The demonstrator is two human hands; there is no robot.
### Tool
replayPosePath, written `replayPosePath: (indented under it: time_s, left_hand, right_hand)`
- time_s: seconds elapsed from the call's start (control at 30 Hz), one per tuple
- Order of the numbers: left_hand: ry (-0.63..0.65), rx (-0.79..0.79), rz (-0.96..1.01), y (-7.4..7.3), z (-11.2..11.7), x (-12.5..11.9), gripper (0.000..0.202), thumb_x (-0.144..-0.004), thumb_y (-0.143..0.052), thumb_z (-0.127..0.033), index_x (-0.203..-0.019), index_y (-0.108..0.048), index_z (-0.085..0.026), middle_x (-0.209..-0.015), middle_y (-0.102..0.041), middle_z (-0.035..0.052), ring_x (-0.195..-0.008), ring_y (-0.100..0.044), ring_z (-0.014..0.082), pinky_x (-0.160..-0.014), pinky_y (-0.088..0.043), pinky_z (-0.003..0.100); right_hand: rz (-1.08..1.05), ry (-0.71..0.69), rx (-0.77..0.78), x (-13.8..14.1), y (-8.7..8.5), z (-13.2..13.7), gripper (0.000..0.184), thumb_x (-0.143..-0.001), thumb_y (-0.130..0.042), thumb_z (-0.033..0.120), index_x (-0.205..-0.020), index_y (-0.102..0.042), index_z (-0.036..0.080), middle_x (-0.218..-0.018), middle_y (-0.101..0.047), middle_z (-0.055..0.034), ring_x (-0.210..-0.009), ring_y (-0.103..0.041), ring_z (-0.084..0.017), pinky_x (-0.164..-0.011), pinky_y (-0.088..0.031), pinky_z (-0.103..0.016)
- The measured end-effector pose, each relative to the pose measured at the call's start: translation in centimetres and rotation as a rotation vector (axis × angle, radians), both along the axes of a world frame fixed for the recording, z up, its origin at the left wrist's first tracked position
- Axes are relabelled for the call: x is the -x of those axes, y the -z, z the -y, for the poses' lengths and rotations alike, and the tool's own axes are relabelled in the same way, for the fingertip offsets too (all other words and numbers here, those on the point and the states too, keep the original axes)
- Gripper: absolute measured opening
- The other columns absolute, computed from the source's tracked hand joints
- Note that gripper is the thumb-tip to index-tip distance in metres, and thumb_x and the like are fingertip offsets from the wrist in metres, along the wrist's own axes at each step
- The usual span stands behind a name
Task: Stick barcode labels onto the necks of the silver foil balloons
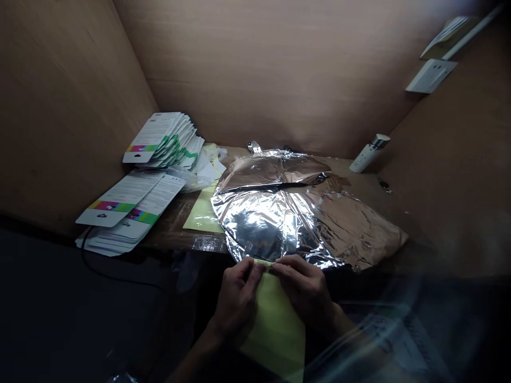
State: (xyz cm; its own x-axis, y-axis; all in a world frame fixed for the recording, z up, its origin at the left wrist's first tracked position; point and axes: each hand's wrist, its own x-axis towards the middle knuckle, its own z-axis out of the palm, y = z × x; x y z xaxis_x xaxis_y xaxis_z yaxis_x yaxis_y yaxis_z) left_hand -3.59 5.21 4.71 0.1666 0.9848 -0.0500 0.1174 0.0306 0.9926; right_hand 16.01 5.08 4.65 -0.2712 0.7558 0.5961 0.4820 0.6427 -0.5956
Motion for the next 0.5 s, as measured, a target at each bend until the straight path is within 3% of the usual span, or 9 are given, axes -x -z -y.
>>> replayPosePath:
  time_s: [0.17,0.37,0.43,0.5]
  left_hand:
    - [0.023,-0.1,-0.029,0.2,0.2,0.0,0.036,-0.101,-0.057,-0.043,-0.078,-0.061,-0.016,-0.069,-0.056,-0.0006,-0.064,-0.05,0.0127,-0.058,-0.039,0.022]
    - [0.013,-0.034,-0.045,0.1,0.4,-0.4,0.036,-0.101,-0.057,-0.045,-0.079,-0.06,-0.016,-0.07,-0.057,-0.0004,-0.063,-0.05,0.0124,-0.057,-0.038,0.022]
    - [0.009,-0.018,-0.037,0.2,0.4,-0.4,0.036,-0.101,-0.057,-0.045,-0.078,-0.059,-0.017,-0.069,-0.056,-0.0009,-0.063,-0.05,0.0123,-0.057,-0.037,0.022]
    - [-0.001,-0.013,-0.053,0.5,0.4,0.1,0.038,-0.1,-0.058,-0.046,-0.076,-0.056,-0.017,-0.068,-0.052,-0.002,-0.062,-0.047,0.0116,-0.056,-0.036,0.021]
  right_hand:
    - [-0.048,0.008,0.193,-0.5,-0.4,0.1,0.021,-0.098,-0.061,0.014,-0.116,-0.068,0.023,-0.099,-0.072,-0.006,-0.084,-0.07,-0.017,-0.073,-0.058,-0.029]
    - [0.085,0.053,-0.119,-0.2,0.4,0.6,0.026,-0.093,-0.062,0.005,-0.111,-0.069,0.022,-0.104,-0.071,-0.009,-0.09,-0.065,-0.021,-0.077,-0.053,-0.038]
    - [0.07,0.031,-0.111,-0.4,0.3,0.8,0.021,-0.092,-0.062,0.006,-0.104,-0.069,0.021,-0.099,-0.069,-0.008,-0.088,-0.063,-0.021,-0.079,-0.051,-0.04]
    - [-0.038,0.018,0.009,-1.3,-0.3,0.7,0.013,-0.095,-0.061,0.01,-0.098,-0.066,0.021,-0.095,-0.067,-0.0062,-0.087,-0.063,-0.02,-0.078,-0.051,-0.038]
